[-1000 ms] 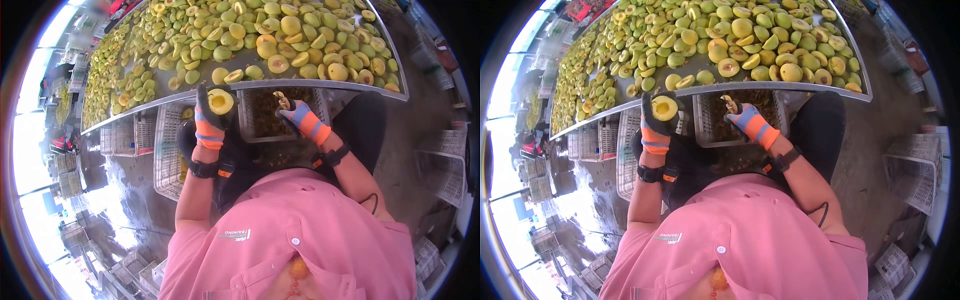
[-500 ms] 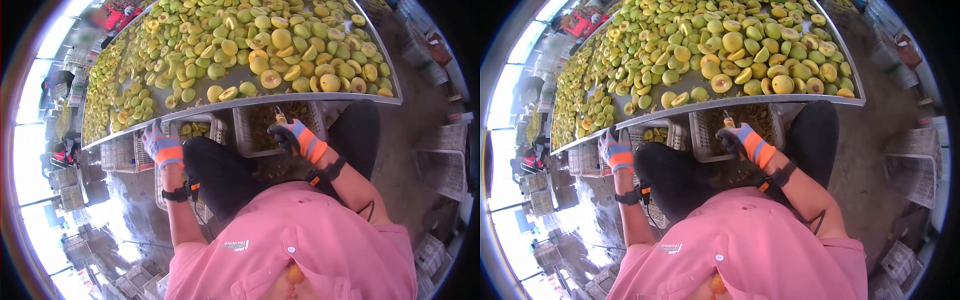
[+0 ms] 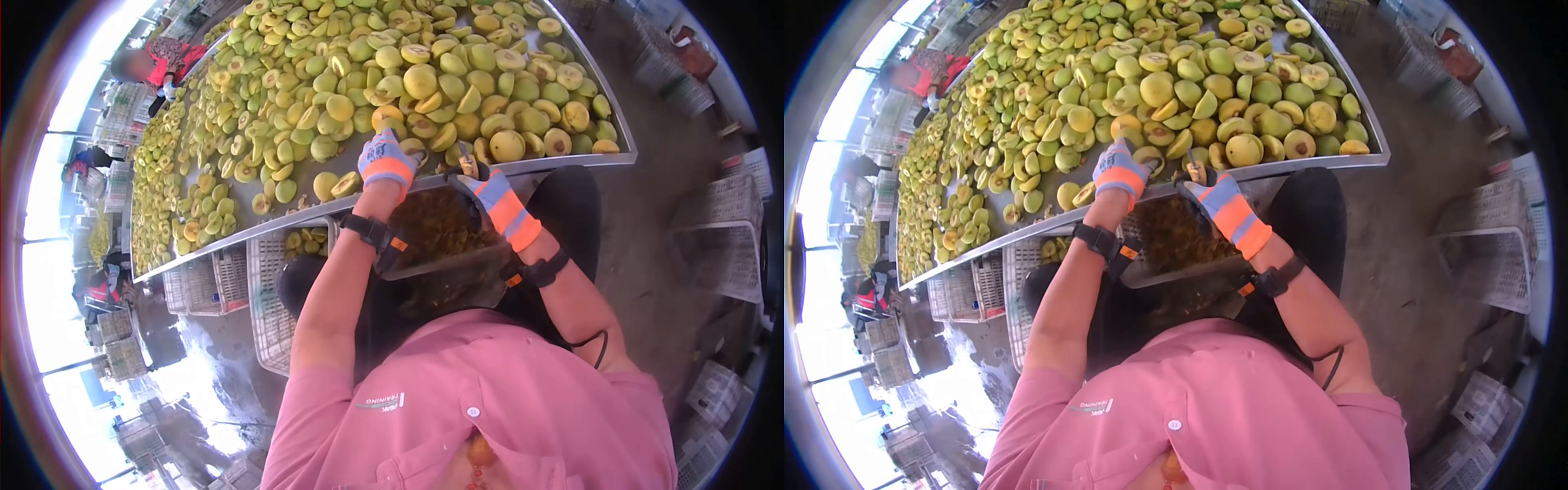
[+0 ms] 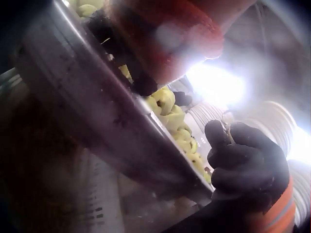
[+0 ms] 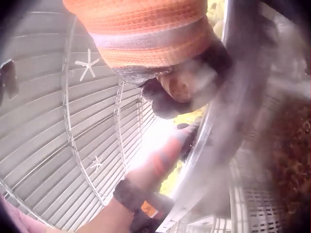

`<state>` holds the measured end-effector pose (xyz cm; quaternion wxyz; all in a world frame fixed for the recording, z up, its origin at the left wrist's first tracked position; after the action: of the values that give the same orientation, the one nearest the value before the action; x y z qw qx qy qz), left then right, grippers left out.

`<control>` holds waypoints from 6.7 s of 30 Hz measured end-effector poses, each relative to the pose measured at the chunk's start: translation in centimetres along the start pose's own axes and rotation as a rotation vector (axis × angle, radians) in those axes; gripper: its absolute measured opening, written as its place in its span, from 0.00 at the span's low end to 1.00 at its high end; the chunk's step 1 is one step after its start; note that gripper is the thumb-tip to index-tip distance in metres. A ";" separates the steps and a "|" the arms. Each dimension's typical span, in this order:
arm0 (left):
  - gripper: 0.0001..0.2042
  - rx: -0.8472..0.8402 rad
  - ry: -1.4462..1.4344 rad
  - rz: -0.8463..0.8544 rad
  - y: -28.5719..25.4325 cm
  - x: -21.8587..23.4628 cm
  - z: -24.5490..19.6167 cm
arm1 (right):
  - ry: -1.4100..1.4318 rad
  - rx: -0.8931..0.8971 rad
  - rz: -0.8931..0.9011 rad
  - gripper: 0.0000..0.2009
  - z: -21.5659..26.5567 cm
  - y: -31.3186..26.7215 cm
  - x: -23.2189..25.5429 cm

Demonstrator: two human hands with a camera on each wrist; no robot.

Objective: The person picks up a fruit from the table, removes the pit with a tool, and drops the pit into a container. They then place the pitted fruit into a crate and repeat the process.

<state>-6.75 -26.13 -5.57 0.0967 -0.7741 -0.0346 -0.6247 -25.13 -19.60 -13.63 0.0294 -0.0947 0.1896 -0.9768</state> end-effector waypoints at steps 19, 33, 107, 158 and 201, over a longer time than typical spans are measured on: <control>0.23 -0.656 -0.607 -0.494 -11.7 6.8 1.7 | 0.417 0.135 0.448 0.12 8.2 -5.7 -6.7; 0.20 0.239 -1.976 0.044 -11.2 1.5 7.7 | -0.049 0.660 0.385 0.15 10.1 -8.5 -8.7; 0.13 -0.376 -1.053 0.410 -14.2 4.2 1.3 | 0.655 -0.366 1.220 0.08 2.8 -13.6 -9.8; 0.43 -0.533 -1.353 0.393 -10.8 6.2 2.4 | 0.930 -0.094 0.785 0.10 7.3 -10.3 -9.0; 0.12 -0.126 -1.439 -0.161 -14.2 2.0 5.4 | 0.046 0.100 0.668 0.11 7.5 -12.5 -9.1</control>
<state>-3.55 -11.37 -3.17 -0.0409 -0.9925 -0.1103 0.0332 -15.06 -9.92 -3.73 0.3481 -0.0037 0.1628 -0.9232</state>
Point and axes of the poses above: each hand's wrist, its own y-axis towards the middle knuckle, its own x-axis out of the back of the hand, z = x × y, the point moved 8 cm from there along y, towards the middle knuckle, and after that the axes turned 6 degrees about x, right-handed, at the moved point
